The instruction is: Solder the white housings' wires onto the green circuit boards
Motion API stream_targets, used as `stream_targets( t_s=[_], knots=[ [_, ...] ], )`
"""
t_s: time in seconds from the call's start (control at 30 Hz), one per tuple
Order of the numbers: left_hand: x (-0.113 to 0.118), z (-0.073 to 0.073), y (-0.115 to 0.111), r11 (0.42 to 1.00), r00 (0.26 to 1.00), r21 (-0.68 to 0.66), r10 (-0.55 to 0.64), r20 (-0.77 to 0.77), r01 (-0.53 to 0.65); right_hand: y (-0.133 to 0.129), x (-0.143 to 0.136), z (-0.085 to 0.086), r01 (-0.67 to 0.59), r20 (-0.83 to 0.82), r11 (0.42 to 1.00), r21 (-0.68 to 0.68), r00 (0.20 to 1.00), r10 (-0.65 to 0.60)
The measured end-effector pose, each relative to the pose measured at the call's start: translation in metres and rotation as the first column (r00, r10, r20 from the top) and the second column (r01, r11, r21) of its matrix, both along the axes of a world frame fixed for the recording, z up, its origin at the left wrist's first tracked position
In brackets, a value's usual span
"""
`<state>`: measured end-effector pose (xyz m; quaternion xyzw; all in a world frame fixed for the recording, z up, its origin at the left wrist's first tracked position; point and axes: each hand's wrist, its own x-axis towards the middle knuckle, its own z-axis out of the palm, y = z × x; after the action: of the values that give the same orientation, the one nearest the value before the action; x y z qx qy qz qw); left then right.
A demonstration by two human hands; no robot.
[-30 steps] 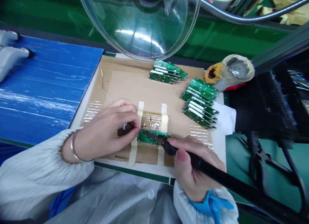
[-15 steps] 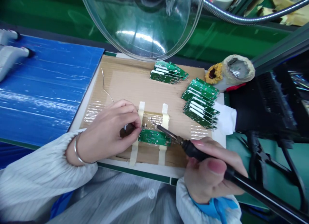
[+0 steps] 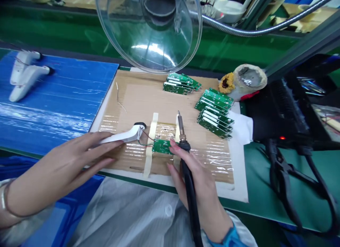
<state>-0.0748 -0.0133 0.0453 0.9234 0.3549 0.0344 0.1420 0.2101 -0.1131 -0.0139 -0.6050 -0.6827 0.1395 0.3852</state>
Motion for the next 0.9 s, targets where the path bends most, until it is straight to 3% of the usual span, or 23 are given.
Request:
stream_targets(
  t_s=[0.1,0.17,0.23,0.3,0.37,0.43,0.5,0.6,0.7,0.9],
  knots=[
    [0.009,-0.002,-0.020,0.984,0.995,-0.165,-0.054,0.083,0.068,-0.001,0.000,-0.002,-0.026,0.037,0.999,0.020,0.999,0.026],
    [0.025,-0.006,-0.033,0.938,0.978,-0.309,-0.100,0.186,0.155,-0.004,0.000,-0.004,-0.086,0.050,0.996,-0.002,0.995,0.086],
    [0.042,-0.010,-0.039,0.914,0.963,-0.359,-0.100,0.250,0.188,-0.007,0.000,-0.007,-0.129,0.090,0.992,-0.003,0.988,0.128],
    [0.056,-0.012,-0.039,0.958,0.961,-0.241,-0.089,0.262,0.155,-0.008,-0.002,-0.011,-0.141,0.138,0.990,0.013,0.981,0.138],
    [0.065,-0.011,-0.035,0.991,0.961,-0.004,-0.125,0.248,0.130,-0.007,-0.004,-0.013,-0.139,0.151,0.990,0.008,0.979,0.136],
    [0.073,-0.008,-0.031,0.965,0.959,0.197,-0.210,0.189,0.173,-0.004,-0.006,-0.014,-0.134,0.141,0.991,-0.013,0.981,0.134],
    [0.080,-0.006,-0.028,0.925,0.946,0.276,-0.302,0.117,0.262,-0.003,-0.006,-0.014,-0.131,0.135,0.991,-0.025,0.982,0.134],
    [0.087,-0.008,-0.025,0.901,0.922,0.292,-0.367,0.125,0.320,-0.003,-0.005,-0.014,-0.131,0.139,0.991,-0.033,0.981,0.134],
    [0.088,-0.016,-0.020,0.926,0.900,0.216,-0.358,0.250,0.309,-0.004,-0.004,-0.013,-0.131,0.146,0.990,-0.050,0.980,0.137],
    [0.089,-0.030,-0.015,0.985,0.866,-0.004,-0.152,0.477,0.175,-0.008,-0.002,-0.002,-0.127,0.023,0.990,-0.059,0.991,0.129]
  ],
)
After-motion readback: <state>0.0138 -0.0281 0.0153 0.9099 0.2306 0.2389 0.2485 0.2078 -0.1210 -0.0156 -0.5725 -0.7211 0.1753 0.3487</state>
